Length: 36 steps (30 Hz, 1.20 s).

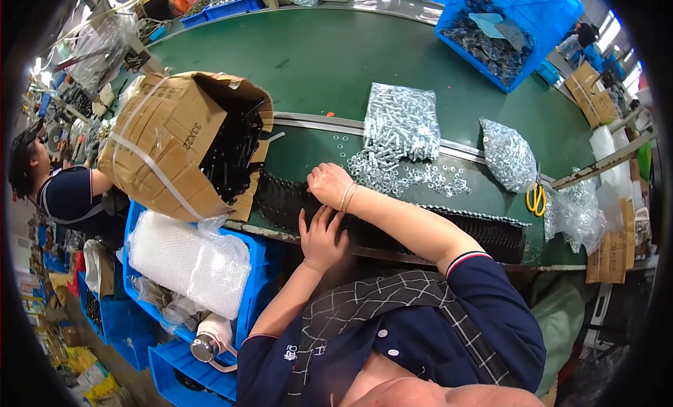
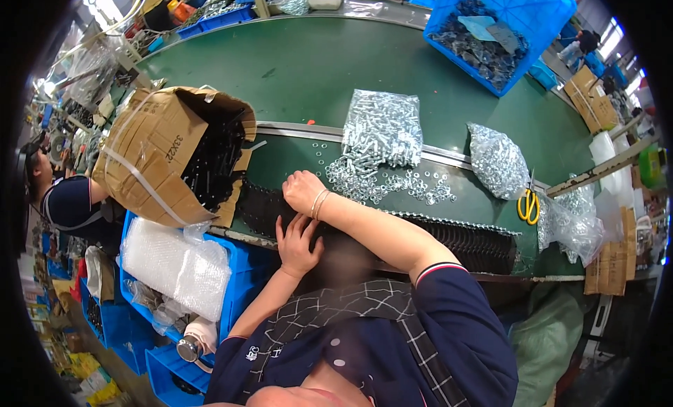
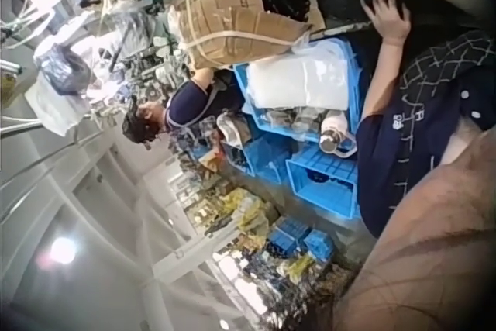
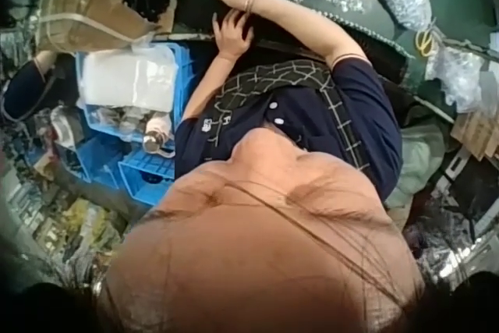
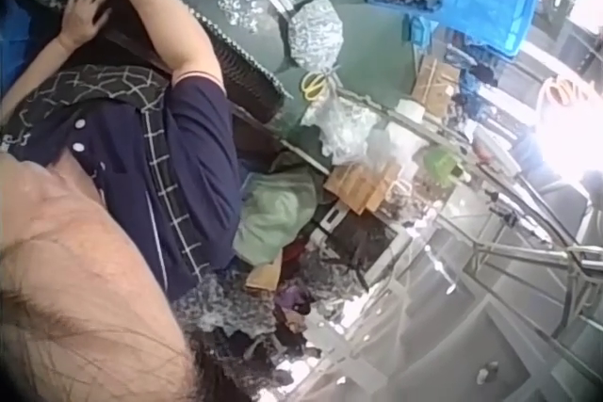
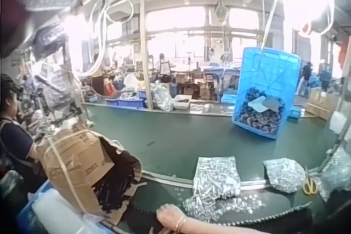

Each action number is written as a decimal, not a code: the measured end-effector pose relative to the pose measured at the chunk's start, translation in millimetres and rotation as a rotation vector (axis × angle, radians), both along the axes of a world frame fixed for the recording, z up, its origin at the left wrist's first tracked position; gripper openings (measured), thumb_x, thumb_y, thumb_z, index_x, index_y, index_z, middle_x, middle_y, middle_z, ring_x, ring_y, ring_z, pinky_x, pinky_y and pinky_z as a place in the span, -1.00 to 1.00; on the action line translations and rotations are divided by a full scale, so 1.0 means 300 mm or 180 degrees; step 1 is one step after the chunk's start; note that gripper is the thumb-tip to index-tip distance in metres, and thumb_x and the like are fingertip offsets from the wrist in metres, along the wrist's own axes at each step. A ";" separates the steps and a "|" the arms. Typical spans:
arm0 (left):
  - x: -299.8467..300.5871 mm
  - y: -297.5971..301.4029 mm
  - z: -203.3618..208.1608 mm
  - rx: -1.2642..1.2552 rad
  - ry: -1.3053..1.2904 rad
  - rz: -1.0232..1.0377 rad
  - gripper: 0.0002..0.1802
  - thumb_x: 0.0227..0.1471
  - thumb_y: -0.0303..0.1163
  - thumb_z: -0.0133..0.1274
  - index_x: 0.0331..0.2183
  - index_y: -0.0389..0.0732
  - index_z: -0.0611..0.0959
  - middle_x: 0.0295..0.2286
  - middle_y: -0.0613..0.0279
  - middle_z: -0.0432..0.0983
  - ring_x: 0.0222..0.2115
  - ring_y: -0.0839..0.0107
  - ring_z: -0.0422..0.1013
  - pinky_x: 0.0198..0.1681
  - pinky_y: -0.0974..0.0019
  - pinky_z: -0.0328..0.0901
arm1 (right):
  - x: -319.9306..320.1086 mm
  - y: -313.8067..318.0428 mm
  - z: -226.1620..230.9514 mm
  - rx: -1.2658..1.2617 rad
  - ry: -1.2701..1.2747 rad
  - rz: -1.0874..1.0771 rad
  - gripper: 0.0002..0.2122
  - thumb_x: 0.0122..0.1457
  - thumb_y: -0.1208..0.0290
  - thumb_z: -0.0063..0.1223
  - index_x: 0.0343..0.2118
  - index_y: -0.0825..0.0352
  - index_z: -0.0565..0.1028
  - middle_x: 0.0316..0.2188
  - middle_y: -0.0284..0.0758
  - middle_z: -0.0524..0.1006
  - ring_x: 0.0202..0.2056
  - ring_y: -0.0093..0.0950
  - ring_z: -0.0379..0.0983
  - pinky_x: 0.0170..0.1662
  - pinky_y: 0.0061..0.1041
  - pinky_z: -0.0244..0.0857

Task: Processing and packaging small industrial components at a conveyor workstation.

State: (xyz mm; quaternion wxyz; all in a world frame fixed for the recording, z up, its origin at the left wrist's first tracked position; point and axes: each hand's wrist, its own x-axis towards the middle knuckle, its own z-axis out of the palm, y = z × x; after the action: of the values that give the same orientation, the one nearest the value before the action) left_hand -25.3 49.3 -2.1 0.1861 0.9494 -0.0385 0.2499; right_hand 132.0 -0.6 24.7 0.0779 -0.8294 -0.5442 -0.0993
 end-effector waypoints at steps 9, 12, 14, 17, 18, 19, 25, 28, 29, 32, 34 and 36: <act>-0.023 0.019 -0.053 0.0190 -0.0009 -0.0188 -0.47 -0.06 -0.15 0.06 -0.04 -0.18 0.55 -0.07 0.04 0.42 0.06 0.11 0.28 0.26 -0.26 -0.14 | -0.048 0.037 -0.029 0.0373 0.0198 -0.0268 -0.85 0.00 0.35 -0.06 -0.47 0.29 0.49 -0.52 -0.31 0.50 -0.31 -0.32 0.45 -0.06 -0.28 0.15; -0.011 0.022 -0.036 0.0241 0.0022 -0.0048 -0.50 -0.05 -0.15 0.05 -0.06 -0.18 0.57 -0.07 0.01 0.42 0.05 0.09 0.29 0.24 -0.30 -0.12 | -0.031 0.058 -0.049 -0.0255 -0.0140 -0.0285 -0.86 0.05 0.36 -0.09 -0.46 0.30 0.47 -0.53 -0.32 0.48 -0.32 -0.34 0.44 -0.05 -0.23 0.13; -0.005 0.008 -0.033 0.0196 0.0059 -0.0079 -0.49 -0.04 -0.16 0.04 -0.05 -0.18 0.56 -0.07 0.01 0.42 0.06 0.08 0.29 0.24 -0.30 -0.13 | -0.030 0.036 -0.055 -0.0011 -0.0126 -0.0358 -0.85 0.06 0.36 -0.10 -0.45 0.30 0.48 -0.52 -0.30 0.50 -0.33 -0.33 0.45 -0.01 -0.20 0.11; 0.000 0.013 -0.038 0.0204 0.0076 -0.0093 -0.50 -0.04 -0.17 0.04 -0.05 -0.18 0.56 -0.06 0.01 0.42 0.06 0.08 0.28 0.24 -0.30 -0.13 | -0.027 0.031 -0.063 0.0481 -0.0078 -0.0400 -0.82 0.09 0.34 -0.11 -0.44 0.31 0.50 -0.48 -0.26 0.53 -0.34 -0.32 0.46 0.05 -0.14 0.09; -0.003 0.013 -0.043 0.0216 0.0086 -0.0084 -0.50 -0.04 -0.17 0.04 -0.05 -0.18 0.56 -0.06 0.02 0.42 0.07 0.09 0.28 0.24 -0.30 -0.13 | -0.030 0.037 -0.060 0.0330 -0.0088 -0.0432 -0.82 0.09 0.34 -0.11 -0.43 0.31 0.49 -0.49 -0.28 0.52 -0.34 -0.33 0.46 0.06 -0.13 0.08; -0.003 0.012 -0.044 0.0228 0.0096 -0.0075 -0.50 -0.03 -0.17 0.03 -0.05 -0.18 0.56 -0.05 0.02 0.43 0.07 0.09 0.28 0.25 -0.30 -0.13 | -0.031 0.042 -0.057 0.0179 -0.0099 -0.0466 -0.83 0.09 0.33 -0.11 -0.43 0.30 0.49 -0.50 -0.30 0.51 -0.34 -0.33 0.46 0.08 -0.12 0.07; -0.006 0.021 -0.053 0.0218 0.0083 -0.0059 -0.49 -0.03 -0.17 0.03 -0.03 -0.16 0.54 -0.03 0.05 0.41 0.09 0.11 0.27 0.26 -0.28 -0.16 | -0.036 0.042 -0.036 0.0036 -0.0272 -0.0483 -0.80 0.11 0.26 -0.07 -0.42 0.27 0.52 -0.51 -0.32 0.52 -0.33 -0.34 0.48 0.10 -0.08 0.03; -0.036 0.036 -0.057 0.0236 0.0183 0.0030 -0.46 -0.02 -0.17 0.03 0.03 -0.13 0.51 0.00 0.08 0.39 0.11 0.12 0.24 0.27 -0.24 -0.19 | -0.057 0.065 -0.012 -0.0277 -0.0251 -0.0472 -0.74 0.15 0.16 -0.03 -0.43 0.25 0.57 -0.48 -0.34 0.56 -0.30 -0.37 0.48 0.06 -0.13 0.04; -0.020 0.026 -0.064 0.0204 0.0174 -0.0046 -0.45 -0.01 -0.18 0.03 0.04 -0.11 0.51 0.01 0.09 0.39 0.11 0.12 0.23 0.27 -0.24 -0.20 | -0.042 0.058 -0.004 -0.0530 0.0027 -0.0434 -0.69 0.15 0.09 -0.02 -0.45 0.23 0.59 -0.48 -0.35 0.58 -0.30 -0.39 0.48 0.05 -0.15 0.04; -0.003 0.004 -0.032 0.0173 0.0236 -0.0039 -0.45 -0.01 -0.19 0.03 0.05 -0.10 0.50 0.03 0.11 0.38 0.12 0.13 0.23 0.28 -0.23 -0.22 | -0.001 -0.012 0.068 -0.0695 0.0354 -0.0528 -0.65 0.09 -0.02 0.05 -0.40 0.17 0.67 -0.39 -0.36 0.64 -0.21 -0.35 0.50 0.07 -0.06 0.05; 0.003 0.003 -0.019 0.0157 0.0259 0.0047 -0.45 -0.01 -0.20 0.03 0.06 -0.11 0.49 0.04 0.13 0.37 0.13 0.14 0.22 0.28 -0.23 -0.23 | 0.009 -0.077 0.112 -0.0197 0.0234 -0.0709 -0.65 0.07 -0.04 0.09 -0.47 0.18 0.66 -0.42 -0.34 0.64 -0.20 -0.32 0.52 0.02 -0.11 0.17; -0.004 0.025 -0.011 0.0279 0.0135 0.0510 -0.47 0.00 -0.22 0.03 0.04 -0.13 0.51 0.04 0.14 0.39 0.13 0.16 0.22 0.29 -0.22 -0.24 | 0.075 -0.179 0.185 -0.0668 0.0579 -0.0806 -0.64 0.01 -0.05 0.14 -0.49 0.20 0.62 -0.49 -0.33 0.59 -0.26 -0.33 0.50 -0.16 -0.29 0.32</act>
State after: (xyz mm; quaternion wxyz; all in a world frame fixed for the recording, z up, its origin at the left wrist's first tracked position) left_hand -26.5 56.9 -5.4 0.1245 0.9618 0.0307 0.2419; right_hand 154.4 -54.4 80.1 0.0266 -0.9004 -0.4336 0.0243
